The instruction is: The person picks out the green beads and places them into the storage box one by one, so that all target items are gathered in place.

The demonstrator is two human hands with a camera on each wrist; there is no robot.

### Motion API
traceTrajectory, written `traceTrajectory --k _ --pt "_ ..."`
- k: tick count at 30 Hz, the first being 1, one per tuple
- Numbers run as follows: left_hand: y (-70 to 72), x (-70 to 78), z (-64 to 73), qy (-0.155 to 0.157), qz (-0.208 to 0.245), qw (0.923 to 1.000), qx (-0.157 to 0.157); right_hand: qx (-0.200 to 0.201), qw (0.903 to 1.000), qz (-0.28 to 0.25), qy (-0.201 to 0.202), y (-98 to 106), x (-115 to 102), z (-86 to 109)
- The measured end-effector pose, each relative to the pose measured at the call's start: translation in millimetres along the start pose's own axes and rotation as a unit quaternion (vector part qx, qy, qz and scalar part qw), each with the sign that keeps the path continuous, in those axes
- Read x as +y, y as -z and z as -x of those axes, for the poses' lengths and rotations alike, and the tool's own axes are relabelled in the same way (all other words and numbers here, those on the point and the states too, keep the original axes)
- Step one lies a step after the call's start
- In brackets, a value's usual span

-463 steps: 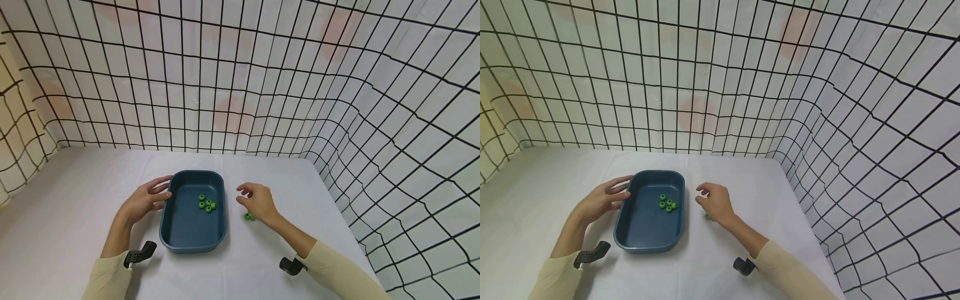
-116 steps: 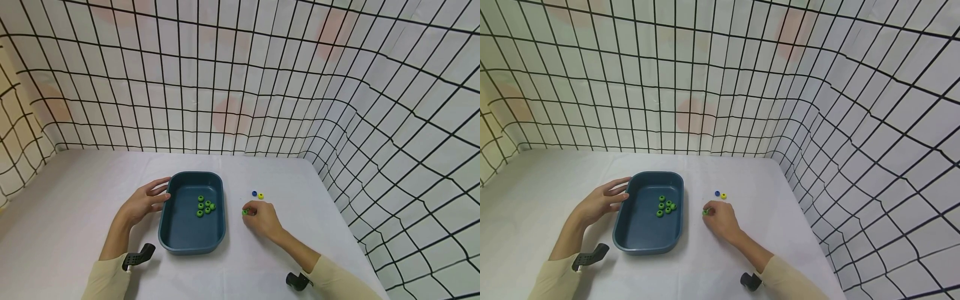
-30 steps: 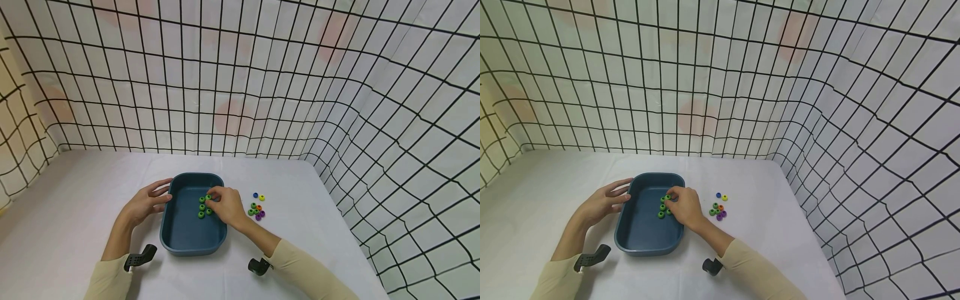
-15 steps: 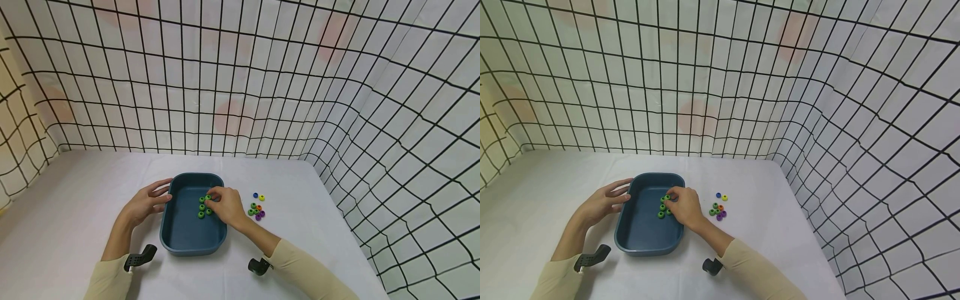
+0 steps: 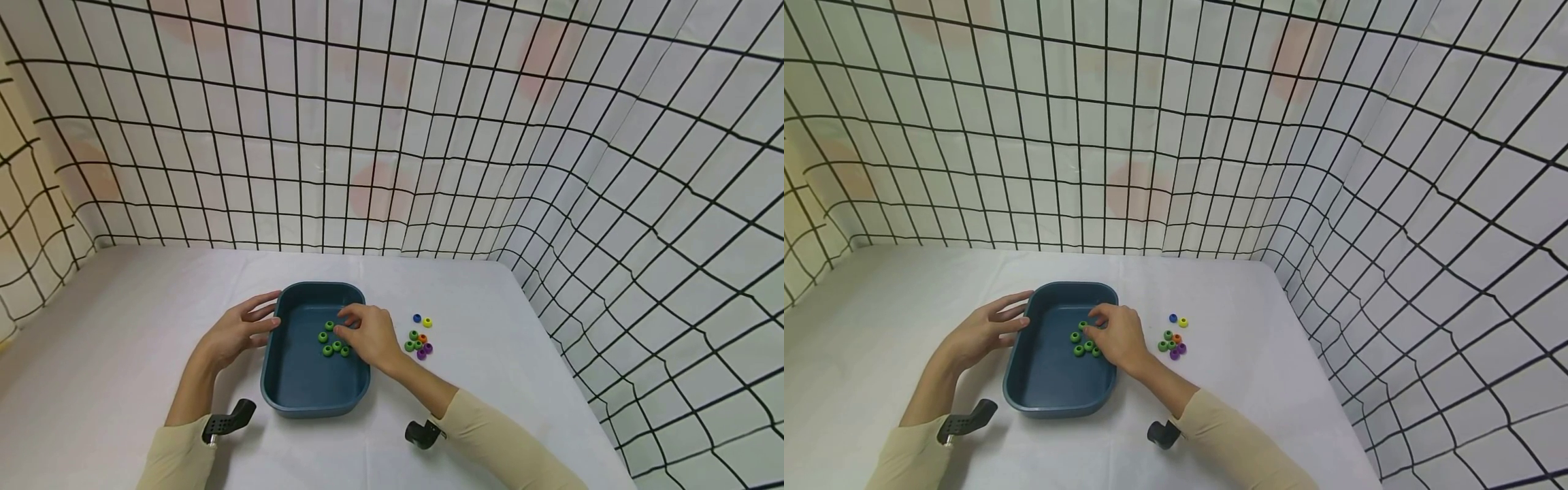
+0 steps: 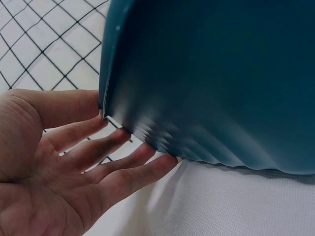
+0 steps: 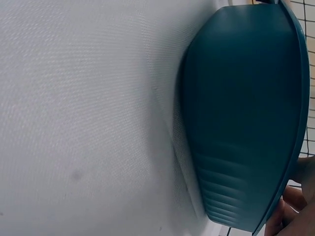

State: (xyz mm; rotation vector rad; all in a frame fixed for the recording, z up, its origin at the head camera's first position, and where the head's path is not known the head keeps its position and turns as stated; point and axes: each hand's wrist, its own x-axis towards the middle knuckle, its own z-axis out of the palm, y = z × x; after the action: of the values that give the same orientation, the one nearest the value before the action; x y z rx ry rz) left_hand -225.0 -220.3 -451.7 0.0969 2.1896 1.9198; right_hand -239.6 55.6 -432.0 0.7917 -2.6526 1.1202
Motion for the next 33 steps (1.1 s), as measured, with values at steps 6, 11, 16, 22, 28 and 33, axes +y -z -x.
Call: traceTrajectory --k 6,11,16,22,28,33 --pt "0.5 -0.9 -0.8 0.001 -0.001 1.0 0.0 -0.005 1.0 -0.004 -0.002 1.9 -1.9 1.1" --pt "0.4 -0.3 -0.4 0.001 -0.004 1.0 0.0 0.0 0.9999 -0.011 0.005 3.5 -1.2 1.5" --pt "0.7 -0.4 -0.5 0.002 -0.003 1.0 0.0 0.019 0.9995 -0.017 0.017 6.8 -1.6 2.5" --pt "1.0 0.2 -0.3 0.002 -0.007 1.0 0.002 0.04 0.999 -0.012 0.014 15.5 0.4 3.3" --pt "1.1 0.4 -0.3 0.003 -0.006 1.0 0.003 0.038 0.9991 -0.01 -0.014 27.5 4.0 7.2" --pt "0.6 0.6 -1.0 0.005 -0.008 0.9999 0.004 0.044 0.9987 0.006 -0.026 34.8 9.7 10.5"
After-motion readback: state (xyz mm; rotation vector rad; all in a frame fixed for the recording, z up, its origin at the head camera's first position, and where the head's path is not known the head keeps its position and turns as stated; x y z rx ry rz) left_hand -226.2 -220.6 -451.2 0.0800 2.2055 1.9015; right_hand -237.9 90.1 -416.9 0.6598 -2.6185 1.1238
